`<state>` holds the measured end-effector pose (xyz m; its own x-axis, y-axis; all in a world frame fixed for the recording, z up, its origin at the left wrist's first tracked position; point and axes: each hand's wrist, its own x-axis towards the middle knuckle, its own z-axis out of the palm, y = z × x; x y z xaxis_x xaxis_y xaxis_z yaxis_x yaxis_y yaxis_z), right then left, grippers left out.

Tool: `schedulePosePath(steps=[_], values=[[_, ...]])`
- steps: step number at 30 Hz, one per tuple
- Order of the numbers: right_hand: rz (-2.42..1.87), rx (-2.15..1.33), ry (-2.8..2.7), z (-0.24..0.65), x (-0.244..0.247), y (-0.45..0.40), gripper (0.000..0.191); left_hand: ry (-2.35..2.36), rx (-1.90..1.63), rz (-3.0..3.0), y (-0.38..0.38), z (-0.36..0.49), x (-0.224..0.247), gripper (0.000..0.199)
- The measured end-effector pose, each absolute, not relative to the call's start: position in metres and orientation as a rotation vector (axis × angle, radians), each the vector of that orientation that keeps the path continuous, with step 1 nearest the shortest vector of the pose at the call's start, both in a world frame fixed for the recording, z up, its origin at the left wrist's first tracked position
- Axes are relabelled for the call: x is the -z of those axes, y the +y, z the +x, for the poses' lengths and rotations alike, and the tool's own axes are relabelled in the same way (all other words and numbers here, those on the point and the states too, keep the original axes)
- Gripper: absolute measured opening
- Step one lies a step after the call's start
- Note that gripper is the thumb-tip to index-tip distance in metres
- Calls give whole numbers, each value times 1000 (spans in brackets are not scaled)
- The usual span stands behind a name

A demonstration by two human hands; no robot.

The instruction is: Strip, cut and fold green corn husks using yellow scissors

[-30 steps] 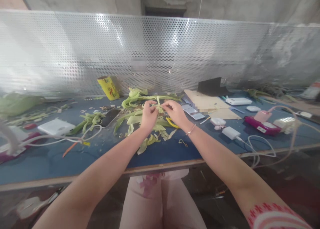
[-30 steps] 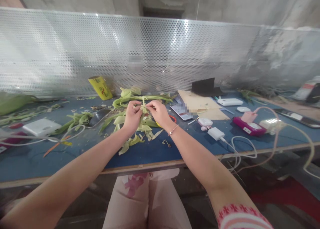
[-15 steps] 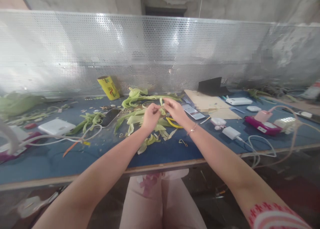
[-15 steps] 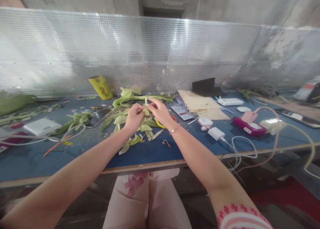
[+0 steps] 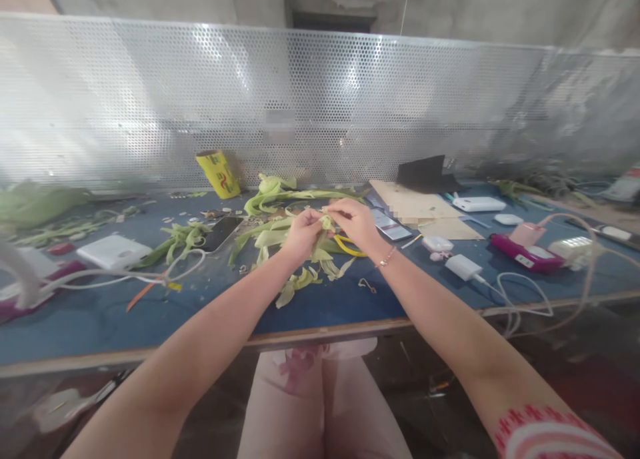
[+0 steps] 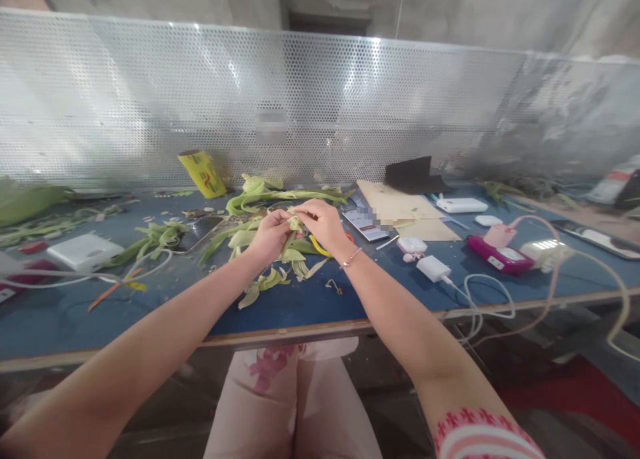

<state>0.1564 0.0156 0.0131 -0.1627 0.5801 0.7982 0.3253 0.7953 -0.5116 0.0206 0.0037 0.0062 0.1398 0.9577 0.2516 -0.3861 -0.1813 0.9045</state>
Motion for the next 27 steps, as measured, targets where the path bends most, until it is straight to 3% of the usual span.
schedulePosePath(steps=[5, 10, 15, 20, 27], values=[[-682, -350, -1846, 160, -16, 14, 19, 606, -1259, 1113, 0, 20, -11, 30], [-625, -801, -1787, 160, -20, 10, 16, 586, -1173, 1120, 2, 16, -13, 27], [-638, -1278, -1615, 156, -24, 9, 26, 565, -1135, 1151, 7, 13, -9, 25], [-643, -1309, -1587, 157, -24, 10, 25, 548, -1146, 1168, 8, 12, -6, 25], [-654, -1096, -1629, 157, -17, 13, 17, 580, -1209, 1163, 5, 13, -8, 27]])
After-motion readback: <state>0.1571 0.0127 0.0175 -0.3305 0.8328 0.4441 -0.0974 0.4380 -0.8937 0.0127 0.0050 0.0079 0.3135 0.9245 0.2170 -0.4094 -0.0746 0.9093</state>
